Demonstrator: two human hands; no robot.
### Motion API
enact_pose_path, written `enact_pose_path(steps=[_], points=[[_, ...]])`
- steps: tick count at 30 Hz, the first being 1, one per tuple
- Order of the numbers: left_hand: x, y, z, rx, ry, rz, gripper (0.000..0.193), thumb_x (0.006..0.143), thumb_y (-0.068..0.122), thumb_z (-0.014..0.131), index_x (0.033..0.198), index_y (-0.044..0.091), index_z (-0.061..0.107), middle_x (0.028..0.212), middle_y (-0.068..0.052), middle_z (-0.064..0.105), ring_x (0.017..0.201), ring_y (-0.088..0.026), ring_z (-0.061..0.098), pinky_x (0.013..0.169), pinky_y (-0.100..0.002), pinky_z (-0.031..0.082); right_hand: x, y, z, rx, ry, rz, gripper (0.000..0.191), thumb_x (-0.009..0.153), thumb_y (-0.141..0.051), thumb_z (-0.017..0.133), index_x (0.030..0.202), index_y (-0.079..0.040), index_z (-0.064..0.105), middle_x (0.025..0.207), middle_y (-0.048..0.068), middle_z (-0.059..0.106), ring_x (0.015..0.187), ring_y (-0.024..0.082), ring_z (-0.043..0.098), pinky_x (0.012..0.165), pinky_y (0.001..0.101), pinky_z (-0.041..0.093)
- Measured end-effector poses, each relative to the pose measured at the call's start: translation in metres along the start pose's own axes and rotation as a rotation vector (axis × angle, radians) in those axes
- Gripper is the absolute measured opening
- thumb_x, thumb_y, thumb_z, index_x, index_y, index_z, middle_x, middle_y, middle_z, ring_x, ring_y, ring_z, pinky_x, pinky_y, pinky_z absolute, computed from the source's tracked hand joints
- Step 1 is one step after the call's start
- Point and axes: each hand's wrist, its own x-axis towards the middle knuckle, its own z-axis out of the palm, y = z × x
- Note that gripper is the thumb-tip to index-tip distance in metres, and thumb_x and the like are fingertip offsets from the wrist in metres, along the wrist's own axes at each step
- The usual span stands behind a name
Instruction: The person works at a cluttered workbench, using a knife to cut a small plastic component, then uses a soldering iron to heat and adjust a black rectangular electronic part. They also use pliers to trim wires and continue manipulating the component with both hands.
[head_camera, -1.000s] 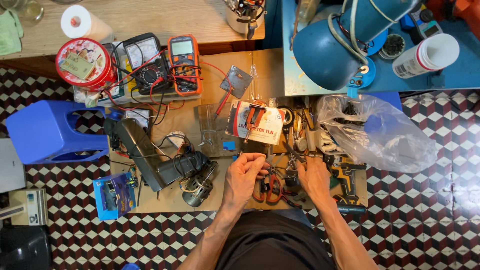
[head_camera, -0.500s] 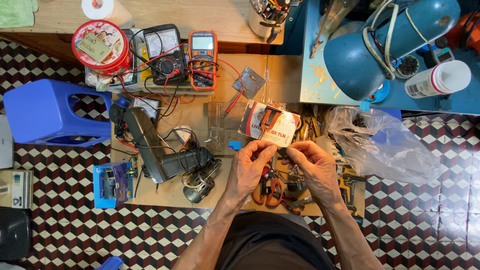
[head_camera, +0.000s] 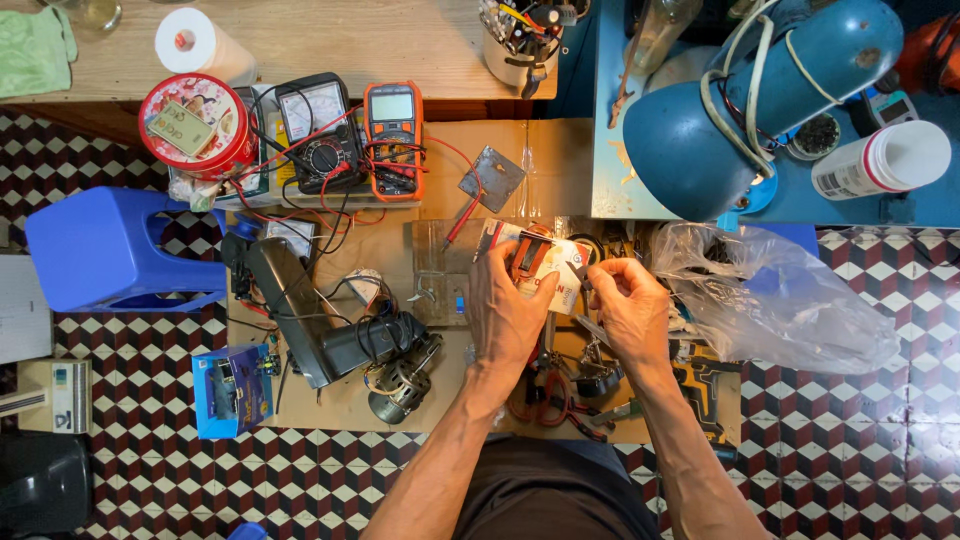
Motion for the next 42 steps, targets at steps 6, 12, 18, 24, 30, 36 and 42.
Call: enact_pose_path(steps=[6, 12, 18, 24, 30, 36, 42], points=[[0.001, -0.005, 0.019, 0.098, 0.019, 0.018, 0.062, 0.079, 0.031, 0.087, 0.125, 0.006, 0.054, 0.108, -0.011, 0.065, 0.107, -0.03, 0.06, 0.094, -0.047, 0.042, 0.003, 0.008, -0.011, 0.159, -0.041, 0.011, 0.017, 0.099, -0.016, 0.065, 0.103, 0.001, 0.068, 0.078, 0.006, 0.069, 0.067, 0.01, 0.065, 0.061, 0.0225, 0.052], [0.006, -0.005, 0.029, 0.131, 0.104, 0.056, 0.053, 0.083, 0.028, 0.084, 0.124, 0.009, 0.056, 0.11, -0.01, 0.065, 0.109, -0.03, 0.06, 0.093, -0.046, 0.043, 0.005, 0.013, -0.018, 0.353, -0.093, 0.038, 0.016, 0.1, -0.012, 0.063, 0.104, 0.003, 0.061, 0.087, 0.012, 0.071, 0.073, 0.017, 0.072, 0.06, 0.0261, 0.057], [0.007, -0.002, 0.031, 0.118, 0.113, 0.063, 0.051, 0.083, 0.025, 0.084, 0.122, 0.01, 0.057, 0.106, -0.008, 0.066, 0.104, -0.028, 0.062, 0.093, -0.045, 0.044, 0.001, 0.004, -0.021, 0.311, -0.098, 0.037, 0.017, 0.101, -0.012, 0.059, 0.106, 0.004, 0.059, 0.09, 0.012, 0.071, 0.074, 0.017, 0.075, 0.06, 0.0271, 0.06], [0.006, 0.001, 0.025, 0.089, 0.11, 0.138, 0.042, 0.082, 0.021, 0.085, 0.115, 0.01, 0.063, 0.102, -0.004, 0.07, 0.101, -0.023, 0.063, 0.091, -0.043, 0.045, 0.003, -0.011, -0.016, 0.068, -0.095, -0.074, 0.019, 0.105, -0.009, 0.056, 0.113, 0.001, 0.07, 0.082, 0.01, 0.07, 0.063, 0.013, 0.062, 0.055, 0.0262, 0.047], [0.01, -0.009, 0.01, 0.099, -0.057, 0.216, 0.04, 0.08, 0.015, 0.084, 0.114, 0.013, 0.064, 0.106, -0.001, 0.074, 0.101, -0.021, 0.065, 0.086, -0.042, 0.045, 0.011, -0.031, -0.013, -0.526, 0.058, -0.764, 0.017, 0.105, -0.007, 0.061, 0.118, 0.001, 0.067, 0.107, 0.016, 0.065, 0.09, 0.026, 0.069, 0.079, 0.0373, 0.057], [0.015, -0.016, 0.002, 0.07, -0.185, 0.281, 0.05, 0.072, 0.009, 0.084, 0.117, 0.009, 0.062, 0.106, -0.004, 0.074, 0.105, -0.025, 0.065, 0.09, -0.046, 0.046, 0.005, -0.035, 0.006, -0.713, -0.046, -0.626, 0.039, 0.089, -0.026, 0.077, 0.109, 0.003, 0.063, 0.097, 0.018, 0.06, 0.077, 0.031, 0.065, 0.066, 0.0414, 0.053], [0.014, -0.009, 0.004, 0.02, -0.138, 0.284, 0.041, 0.078, 0.014, 0.086, 0.111, 0.011, 0.063, 0.107, -0.003, 0.075, 0.104, -0.024, 0.065, 0.091, -0.048, 0.045, 0.008, -0.027, 0.019, -0.722, 0.03, -0.599, 0.029, 0.091, -0.02, 0.076, 0.103, 0.002, 0.061, 0.097, 0.019, 0.059, 0.079, 0.033, 0.065, 0.068, 0.0431, 0.053]])
